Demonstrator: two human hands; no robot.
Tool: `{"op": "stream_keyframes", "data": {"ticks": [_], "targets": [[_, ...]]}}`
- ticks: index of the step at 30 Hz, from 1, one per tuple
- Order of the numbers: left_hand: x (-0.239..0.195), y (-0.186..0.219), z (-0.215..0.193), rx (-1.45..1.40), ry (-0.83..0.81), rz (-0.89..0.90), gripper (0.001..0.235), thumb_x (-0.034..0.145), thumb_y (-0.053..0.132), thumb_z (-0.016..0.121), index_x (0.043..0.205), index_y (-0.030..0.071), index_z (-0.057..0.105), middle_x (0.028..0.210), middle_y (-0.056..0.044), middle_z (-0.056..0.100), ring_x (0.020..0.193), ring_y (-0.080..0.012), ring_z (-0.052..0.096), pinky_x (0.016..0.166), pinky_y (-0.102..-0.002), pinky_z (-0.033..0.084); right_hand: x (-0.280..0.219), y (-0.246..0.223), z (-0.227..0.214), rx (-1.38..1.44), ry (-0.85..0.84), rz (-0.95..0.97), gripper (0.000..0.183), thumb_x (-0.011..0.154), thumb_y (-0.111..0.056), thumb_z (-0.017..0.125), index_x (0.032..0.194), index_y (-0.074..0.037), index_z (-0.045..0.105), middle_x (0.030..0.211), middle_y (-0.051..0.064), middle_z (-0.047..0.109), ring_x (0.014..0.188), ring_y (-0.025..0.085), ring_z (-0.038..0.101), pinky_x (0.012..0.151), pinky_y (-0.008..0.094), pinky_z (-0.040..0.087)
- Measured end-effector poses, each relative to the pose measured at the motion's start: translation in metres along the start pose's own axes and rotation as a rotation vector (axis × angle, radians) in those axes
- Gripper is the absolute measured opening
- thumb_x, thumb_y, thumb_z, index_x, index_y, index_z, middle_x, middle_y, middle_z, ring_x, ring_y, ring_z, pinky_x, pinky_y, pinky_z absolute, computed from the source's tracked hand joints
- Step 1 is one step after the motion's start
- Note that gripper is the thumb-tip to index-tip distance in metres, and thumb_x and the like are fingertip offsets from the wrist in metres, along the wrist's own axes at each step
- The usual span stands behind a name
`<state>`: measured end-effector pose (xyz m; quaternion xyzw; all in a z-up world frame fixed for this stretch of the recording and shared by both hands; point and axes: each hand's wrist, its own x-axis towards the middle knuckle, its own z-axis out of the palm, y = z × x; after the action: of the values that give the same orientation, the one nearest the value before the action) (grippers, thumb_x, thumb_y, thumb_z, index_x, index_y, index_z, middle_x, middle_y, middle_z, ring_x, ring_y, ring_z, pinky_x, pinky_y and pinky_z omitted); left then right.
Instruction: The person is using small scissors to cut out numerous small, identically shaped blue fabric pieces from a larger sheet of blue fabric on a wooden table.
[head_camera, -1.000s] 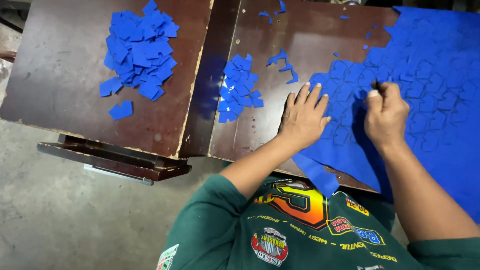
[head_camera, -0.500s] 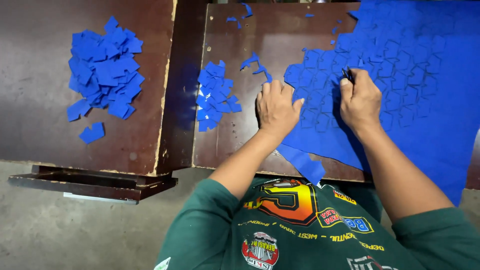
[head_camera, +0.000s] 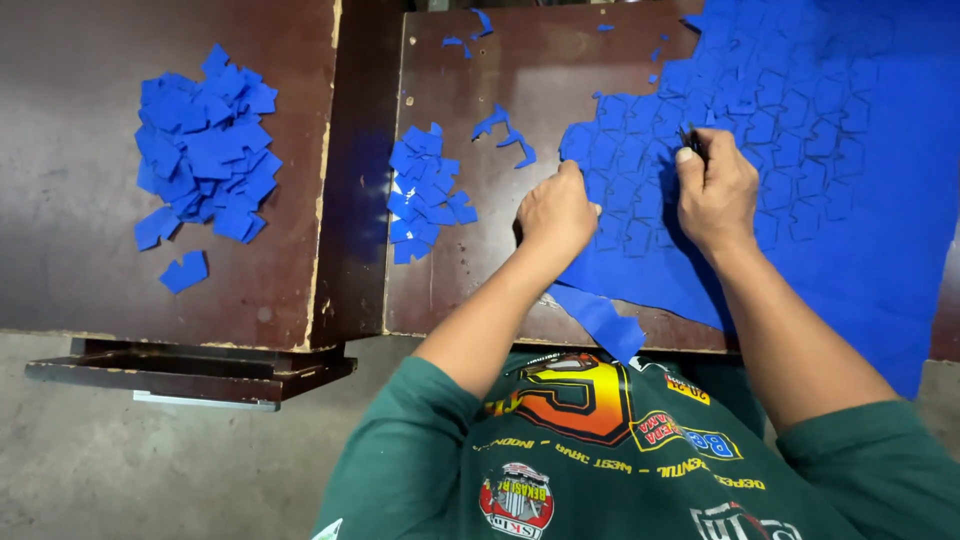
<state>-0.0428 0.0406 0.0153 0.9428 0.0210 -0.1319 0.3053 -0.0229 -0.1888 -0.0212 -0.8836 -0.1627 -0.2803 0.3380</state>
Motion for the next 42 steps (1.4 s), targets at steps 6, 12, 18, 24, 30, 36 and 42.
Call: {"op": "stream_keyframes", "data": {"ticks": [6,12,18,24,30,36,42], "targets": [[0.015,-0.019,-0.001,-0.277,-0.019,-0.060,0.014,0.079,0.031,0.072,0.090,0.022,0.074,0.083,-0.004,0.076,0.094,-0.0321,0.077,0.083,-0.047,0.059,-0.002,0.006,0.003,-0.002,0.010,0.007,0.018,0.111,-0.019,0.064,0.118,-0.003,0.066,0.092,0.023,0.069,0.085,0.050,0.068,0.071,0.055,0.054],[0.039,-0.034,0.007,-0.846,-0.159,-0.295,0.034,0.087,0.029,0.060,0.099,0.001,0.076,0.078,-0.011,0.073,0.055,-0.0163,0.066,0.044,-0.026,0.058,0.000,-0.004,-0.003,0.047,0.002,0.048,0.018,0.112,-0.018,0.062,0.118,-0.002,0.066,0.090,0.024,0.067,0.084,0.051,0.067,0.070,0.056,0.052],[0.037,-0.036,0.017,-0.836,-0.102,-0.277,0.023,0.082,0.016,0.071,0.097,0.001,0.078,0.077,-0.013,0.073,0.052,-0.0159,0.066,0.041,-0.027,0.060,-0.002,0.000,-0.005,0.075,0.013,0.076,0.019,0.114,-0.021,0.061,0.119,-0.003,0.066,0.091,0.022,0.068,0.085,0.050,0.068,0.072,0.055,0.053],[0.036,-0.055,0.025,-0.897,-0.151,-0.262,0.029,0.086,0.014,0.068,0.108,-0.003,0.074,0.079,-0.016,0.070,0.058,-0.0157,0.069,0.049,-0.025,0.063,0.002,-0.011,-0.011,0.138,0.014,0.091,0.018,0.115,-0.018,0.060,0.119,-0.002,0.066,0.083,0.021,0.066,0.076,0.047,0.067,0.068,0.053,0.052],[0.010,-0.042,-0.001,-0.915,-0.164,-0.189,0.043,0.074,0.002,0.072,0.115,-0.008,0.071,0.080,-0.013,0.069,0.062,-0.0130,0.065,0.054,-0.022,0.062,-0.005,0.001,-0.009,0.277,0.034,0.152,0.019,0.115,-0.012,0.058,0.121,0.005,0.064,0.077,0.018,0.067,0.062,0.033,0.066,0.061,0.046,0.051],[0.013,-0.059,0.012,-0.871,-0.154,-0.140,0.044,0.072,0.003,0.072,0.116,0.000,0.074,0.072,-0.008,0.069,0.058,-0.0096,0.062,0.045,-0.021,0.055,-0.004,-0.001,-0.010,0.375,0.058,0.126,0.023,0.117,-0.008,0.056,0.122,0.013,0.061,0.080,0.023,0.067,0.056,0.030,0.062,0.051,0.040,0.047],[0.006,-0.042,-0.008,-0.959,-0.217,-0.292,0.023,0.082,0.008,0.056,0.097,0.005,0.073,0.063,-0.002,0.058,0.051,-0.0079,0.049,0.041,-0.022,0.034,0.005,-0.022,-0.018,0.226,-0.034,0.250,0.039,0.121,-0.033,0.049,0.123,0.004,0.059,0.082,0.009,0.066,0.060,0.018,0.059,0.064,0.036,0.048]]}}
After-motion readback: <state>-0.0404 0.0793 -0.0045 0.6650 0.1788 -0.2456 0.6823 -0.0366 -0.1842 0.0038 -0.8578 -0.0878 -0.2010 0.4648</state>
